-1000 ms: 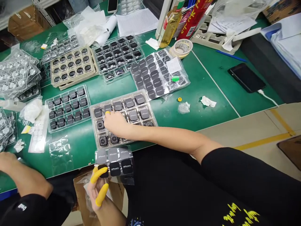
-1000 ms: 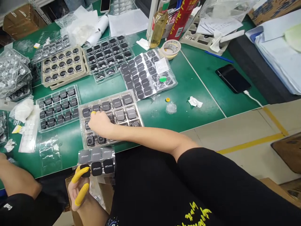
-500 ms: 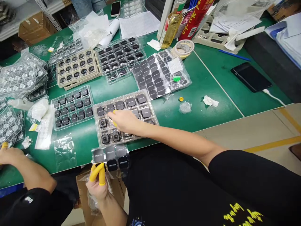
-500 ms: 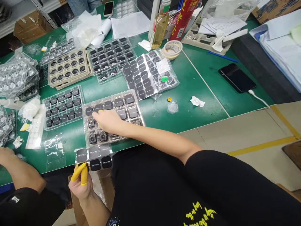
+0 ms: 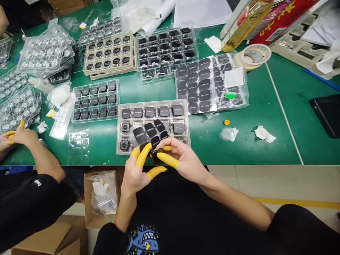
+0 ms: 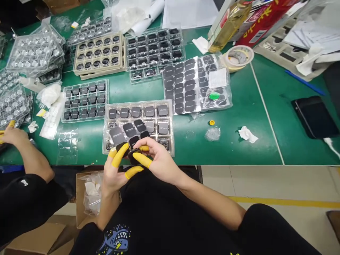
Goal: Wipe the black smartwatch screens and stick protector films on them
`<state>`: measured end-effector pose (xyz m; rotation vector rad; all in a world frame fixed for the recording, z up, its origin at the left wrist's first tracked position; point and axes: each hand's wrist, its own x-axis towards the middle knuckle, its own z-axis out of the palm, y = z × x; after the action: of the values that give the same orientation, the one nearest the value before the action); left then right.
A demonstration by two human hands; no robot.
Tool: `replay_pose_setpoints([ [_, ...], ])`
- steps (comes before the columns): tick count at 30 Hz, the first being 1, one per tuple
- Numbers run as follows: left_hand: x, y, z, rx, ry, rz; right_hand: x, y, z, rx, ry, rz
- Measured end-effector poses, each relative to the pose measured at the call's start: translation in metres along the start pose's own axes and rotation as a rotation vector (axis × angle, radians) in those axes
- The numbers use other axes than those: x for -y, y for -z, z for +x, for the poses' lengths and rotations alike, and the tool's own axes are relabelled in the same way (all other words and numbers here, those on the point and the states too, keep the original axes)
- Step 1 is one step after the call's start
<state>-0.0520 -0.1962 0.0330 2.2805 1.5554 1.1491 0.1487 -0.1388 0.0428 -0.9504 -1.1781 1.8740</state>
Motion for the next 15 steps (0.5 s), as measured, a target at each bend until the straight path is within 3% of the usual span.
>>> replay_pose_setpoints([
  [9, -0.002, -0.001, -0.013, 0.059, 0.012, -0.096, -0.002, -0.005, -0.011, 0.073, -0.043, 0.072],
  [15, -0.005, -0.003, -0.011, -0.006, -0.01, -0.128, -0.001, -0.006, -0.012, 0.095, -0.013, 0.094],
])
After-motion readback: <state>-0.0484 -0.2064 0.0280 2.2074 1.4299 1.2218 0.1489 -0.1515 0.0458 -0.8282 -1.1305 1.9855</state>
